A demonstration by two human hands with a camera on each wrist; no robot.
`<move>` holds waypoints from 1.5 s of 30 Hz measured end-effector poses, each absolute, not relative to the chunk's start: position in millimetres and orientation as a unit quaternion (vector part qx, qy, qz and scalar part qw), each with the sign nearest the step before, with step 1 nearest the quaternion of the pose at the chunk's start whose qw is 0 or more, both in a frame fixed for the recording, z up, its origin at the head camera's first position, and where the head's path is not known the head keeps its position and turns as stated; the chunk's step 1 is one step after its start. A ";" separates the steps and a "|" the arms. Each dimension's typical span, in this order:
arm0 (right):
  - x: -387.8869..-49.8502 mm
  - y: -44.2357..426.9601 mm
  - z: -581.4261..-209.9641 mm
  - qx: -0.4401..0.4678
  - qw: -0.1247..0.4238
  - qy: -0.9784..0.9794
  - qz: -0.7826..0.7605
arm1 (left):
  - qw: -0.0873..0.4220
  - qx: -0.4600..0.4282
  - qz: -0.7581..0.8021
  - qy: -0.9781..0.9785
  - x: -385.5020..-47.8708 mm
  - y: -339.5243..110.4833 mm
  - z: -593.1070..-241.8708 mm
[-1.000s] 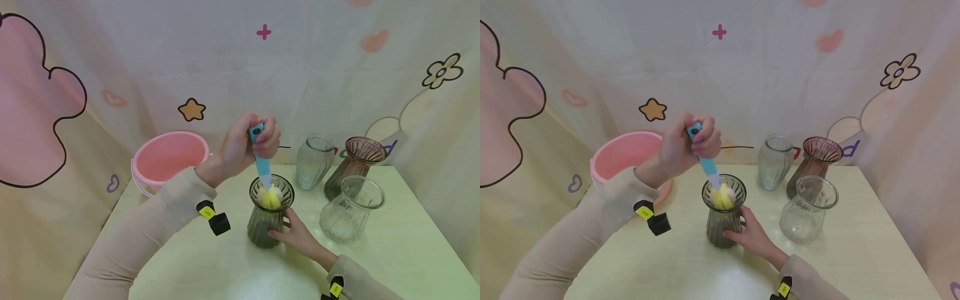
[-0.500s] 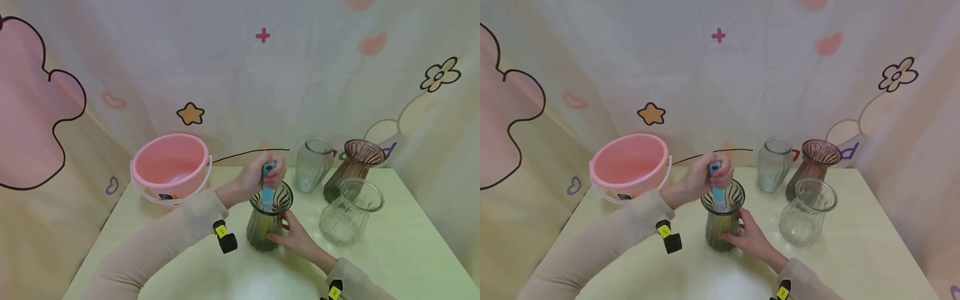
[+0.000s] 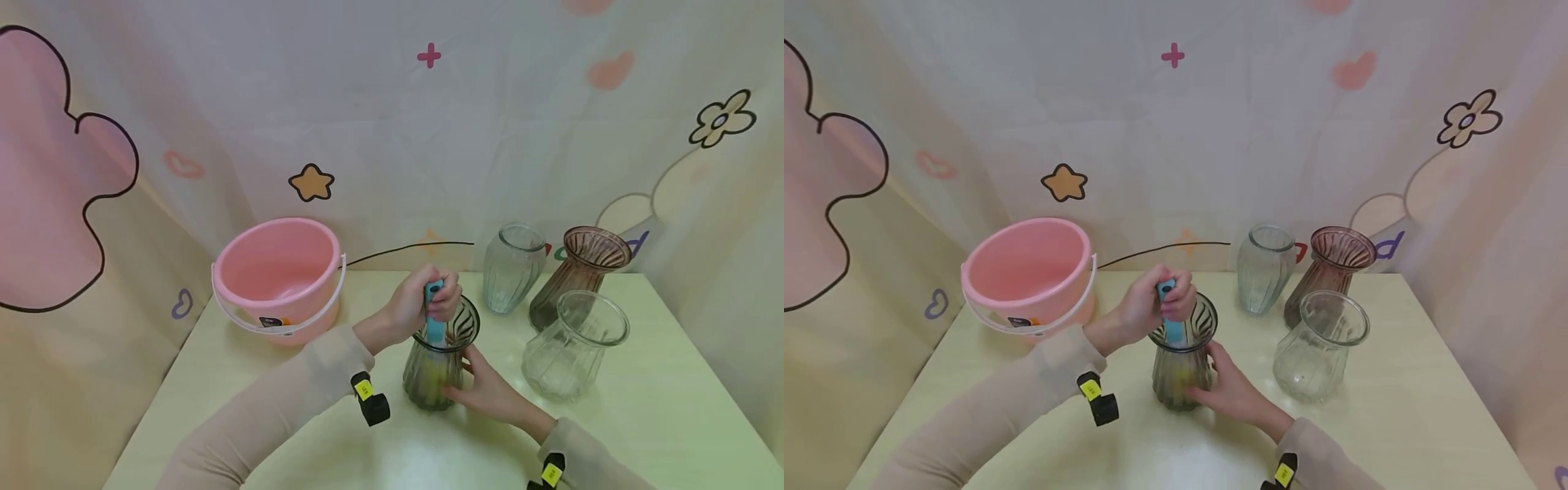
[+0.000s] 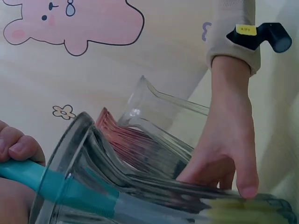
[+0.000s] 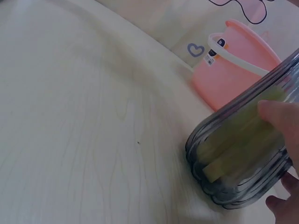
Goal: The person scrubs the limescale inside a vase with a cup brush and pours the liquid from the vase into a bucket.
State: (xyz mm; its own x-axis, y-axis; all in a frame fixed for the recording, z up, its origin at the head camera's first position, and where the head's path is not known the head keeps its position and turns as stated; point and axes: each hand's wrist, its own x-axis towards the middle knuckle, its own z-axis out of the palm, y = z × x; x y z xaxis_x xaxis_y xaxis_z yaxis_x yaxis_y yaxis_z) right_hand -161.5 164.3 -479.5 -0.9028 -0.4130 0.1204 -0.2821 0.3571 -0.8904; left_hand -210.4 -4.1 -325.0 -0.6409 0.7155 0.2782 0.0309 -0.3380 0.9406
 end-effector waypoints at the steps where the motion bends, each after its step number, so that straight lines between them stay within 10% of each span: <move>1: -161.9 165.4 -480.3 -0.211 0.069 0.823 -0.523 | 0.229 0.355 0.738 0.527 -209.6 -4.3 -324.6; 21: -161.1 160.7 -483.1 -0.198 0.059 0.835 -0.510 | 0.206 0.377 0.766 0.478 -204.5 -12.4 -240.8; 45: -158.2 154.7 -485.7 -0.188 0.000 0.842 -0.506 | 0.201 0.321 0.762 0.526 -205.2 7.6 -327.9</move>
